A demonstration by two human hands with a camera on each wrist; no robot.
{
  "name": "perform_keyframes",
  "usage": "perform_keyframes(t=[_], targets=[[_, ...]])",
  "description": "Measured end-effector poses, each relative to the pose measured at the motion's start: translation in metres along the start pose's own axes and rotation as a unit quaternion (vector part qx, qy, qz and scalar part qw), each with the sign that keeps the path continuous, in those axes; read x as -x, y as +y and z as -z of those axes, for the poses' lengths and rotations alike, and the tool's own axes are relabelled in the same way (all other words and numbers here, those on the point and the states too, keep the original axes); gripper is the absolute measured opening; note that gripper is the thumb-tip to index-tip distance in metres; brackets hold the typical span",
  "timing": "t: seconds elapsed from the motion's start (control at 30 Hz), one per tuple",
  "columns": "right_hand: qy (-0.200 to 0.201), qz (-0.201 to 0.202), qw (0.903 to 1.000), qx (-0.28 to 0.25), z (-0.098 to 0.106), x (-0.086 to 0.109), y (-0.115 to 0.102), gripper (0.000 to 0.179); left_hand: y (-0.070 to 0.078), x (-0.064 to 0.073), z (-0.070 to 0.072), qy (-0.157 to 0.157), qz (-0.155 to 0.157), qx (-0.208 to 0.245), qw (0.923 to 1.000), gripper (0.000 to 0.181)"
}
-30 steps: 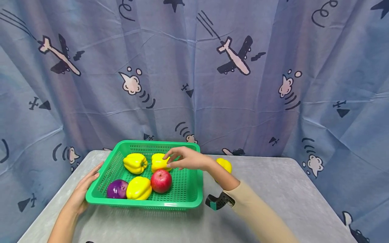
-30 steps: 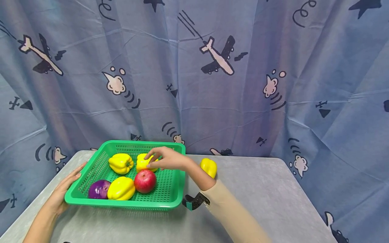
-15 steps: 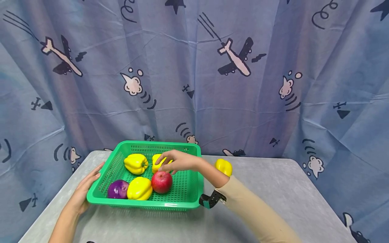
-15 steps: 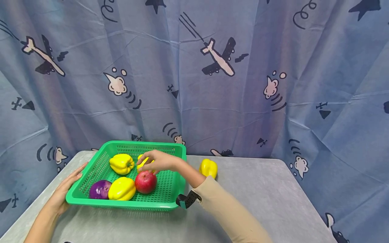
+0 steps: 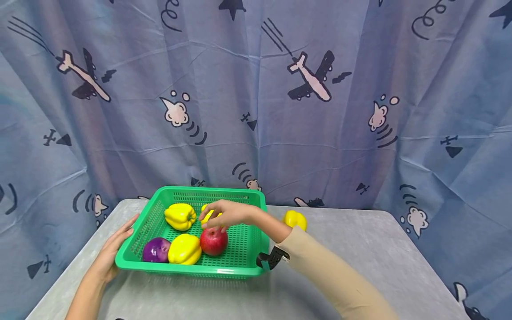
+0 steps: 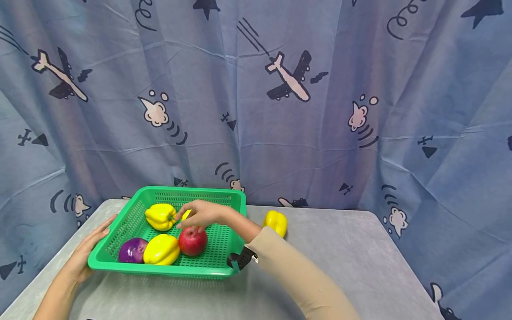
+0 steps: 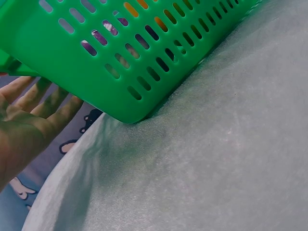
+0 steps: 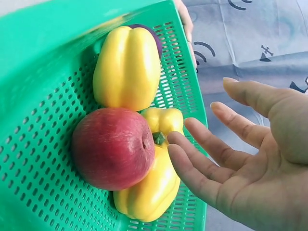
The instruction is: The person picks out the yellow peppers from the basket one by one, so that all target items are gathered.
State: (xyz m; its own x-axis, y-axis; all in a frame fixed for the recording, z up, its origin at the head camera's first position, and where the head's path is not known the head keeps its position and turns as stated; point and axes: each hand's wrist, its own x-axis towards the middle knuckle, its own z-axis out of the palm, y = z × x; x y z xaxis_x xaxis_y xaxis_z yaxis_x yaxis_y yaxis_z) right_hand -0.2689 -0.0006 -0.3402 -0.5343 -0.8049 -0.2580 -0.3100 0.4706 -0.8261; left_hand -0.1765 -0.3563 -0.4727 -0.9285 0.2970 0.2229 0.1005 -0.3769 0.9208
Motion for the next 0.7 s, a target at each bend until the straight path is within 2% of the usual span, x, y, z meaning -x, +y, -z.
perform_keyframes(t=[0.17,0.33,0.57,0.7], targets=[[-0.017,0.007,0.9998,0.012,-0.001,-0.009,0.000,0.033,0.000,0.001,-0.001,0.010,0.003,-0.004,0.9999,0.057],[-0.017,0.004,0.9994,0.029,-0.003,-0.015,-0.002,0.034,0.000,0.000,-0.002,0.014,0.006,-0.007,0.9999,0.056],[-0.015,-0.001,0.9996,0.023,-0.006,-0.026,0.001,0.033,0.002,0.001,-0.002,0.015,0.007,-0.005,0.9999,0.056],[-0.015,0.003,0.9994,0.033,-0.007,-0.032,0.003,0.039,0.002,0.001,-0.003,0.012,0.006,0.000,0.9999,0.056]])
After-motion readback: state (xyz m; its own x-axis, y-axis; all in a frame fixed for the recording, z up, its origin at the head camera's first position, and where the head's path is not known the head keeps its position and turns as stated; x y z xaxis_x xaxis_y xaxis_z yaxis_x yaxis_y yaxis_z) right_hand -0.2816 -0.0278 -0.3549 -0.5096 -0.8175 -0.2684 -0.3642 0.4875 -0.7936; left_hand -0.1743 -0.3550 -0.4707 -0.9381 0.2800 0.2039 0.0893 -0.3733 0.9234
